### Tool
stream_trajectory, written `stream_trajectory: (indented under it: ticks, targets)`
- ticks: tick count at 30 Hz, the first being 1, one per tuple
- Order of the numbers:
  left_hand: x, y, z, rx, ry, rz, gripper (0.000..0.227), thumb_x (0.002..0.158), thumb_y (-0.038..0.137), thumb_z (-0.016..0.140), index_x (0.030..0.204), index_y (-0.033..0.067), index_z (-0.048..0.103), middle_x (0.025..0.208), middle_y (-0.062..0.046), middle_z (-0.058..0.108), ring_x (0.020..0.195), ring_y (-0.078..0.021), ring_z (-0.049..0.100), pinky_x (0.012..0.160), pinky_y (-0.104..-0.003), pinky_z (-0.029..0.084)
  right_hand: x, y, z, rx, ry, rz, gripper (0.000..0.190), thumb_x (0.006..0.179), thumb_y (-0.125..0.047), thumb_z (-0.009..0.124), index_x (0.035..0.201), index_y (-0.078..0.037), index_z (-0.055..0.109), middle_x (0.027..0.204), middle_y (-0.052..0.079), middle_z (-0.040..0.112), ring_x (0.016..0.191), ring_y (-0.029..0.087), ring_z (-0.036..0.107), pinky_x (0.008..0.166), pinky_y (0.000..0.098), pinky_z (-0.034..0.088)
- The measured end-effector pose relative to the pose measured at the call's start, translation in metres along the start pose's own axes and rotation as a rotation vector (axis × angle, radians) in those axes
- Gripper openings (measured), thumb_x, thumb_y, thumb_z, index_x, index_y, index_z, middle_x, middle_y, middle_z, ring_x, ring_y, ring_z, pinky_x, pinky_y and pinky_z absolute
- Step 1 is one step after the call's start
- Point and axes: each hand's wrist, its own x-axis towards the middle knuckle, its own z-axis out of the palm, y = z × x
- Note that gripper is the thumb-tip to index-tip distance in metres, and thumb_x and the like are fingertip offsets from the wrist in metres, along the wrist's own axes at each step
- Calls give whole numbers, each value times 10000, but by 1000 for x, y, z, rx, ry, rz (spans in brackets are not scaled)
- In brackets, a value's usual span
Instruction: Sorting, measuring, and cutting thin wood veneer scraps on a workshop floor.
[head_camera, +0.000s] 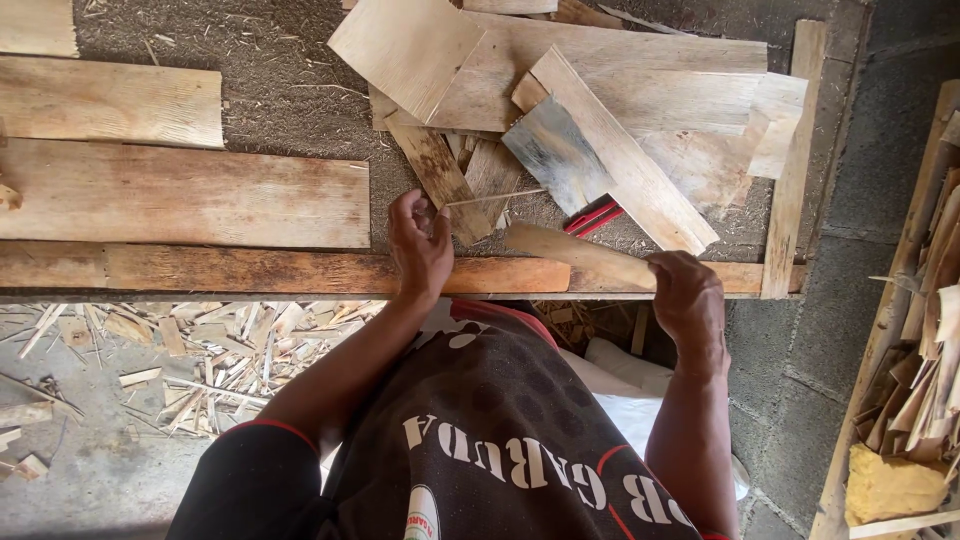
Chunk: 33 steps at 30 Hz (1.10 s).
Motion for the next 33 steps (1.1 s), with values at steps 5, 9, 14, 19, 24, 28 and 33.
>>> stream_trajectory:
  ticks: [5,9,14,19,24,28,33]
  targets:
    - [0,40,1,-47,-8,446,387,992,366,711,1249,95,610,997,-60,657,892,-184,634,798,-382,603,9,-19,-5,107,266,-171,199,1088,-54,575,1047,-61,770,1030,130,782,850,200,757,696,329,641]
    - [-7,58,1,-106,-121,622,288,1016,319,667,1185,86,651,1089,-99,732,964,-184,705,808,-373,632,23,-26,8,260,380,-238,212,1096,-13,556,1089,-61,763,1064,140,775,908,205,765,749,307,656]
    - [-2,63,-5,-321,-274,354,94,1071,127,614,1101,109,701,1011,-68,764,847,-128,734,695,-272,639,38,-41,14,297,479,-277,173,1069,4,594,1130,-48,748,1121,154,769,990,245,764,826,343,657]
    - [16,64,-19,-343,-235,370,130,1061,45,598,1079,98,715,1062,-87,782,811,-132,718,641,-267,609,63,5,78,498,444,-155,201,1074,-15,559,1256,-17,646,1161,156,736,1025,221,760,818,310,673]
    - [28,72,-34,-389,-162,558,145,1070,2,583,1144,76,683,1186,-119,745,1112,-210,731,961,-351,640,77,-35,76,85,-226,201,303,1042,-134,546,1322,-212,630,1318,115,655,831,235,735,523,336,608]
    - [28,87,-42,-368,-162,555,129,1062,-1,590,1152,46,671,1202,-140,733,1142,-238,721,986,-364,619,81,-2,126,12,-128,56,455,1035,-25,517,1414,-254,621,1328,177,633,856,234,719,524,332,596]
    - [34,53,-18,-653,-102,272,67,1071,24,658,1128,25,693,947,-79,721,863,-156,737,775,-342,706,82,10,135,-57,78,-144,344,981,27,581,1190,-207,722,1165,93,676,991,262,701,771,404,615]
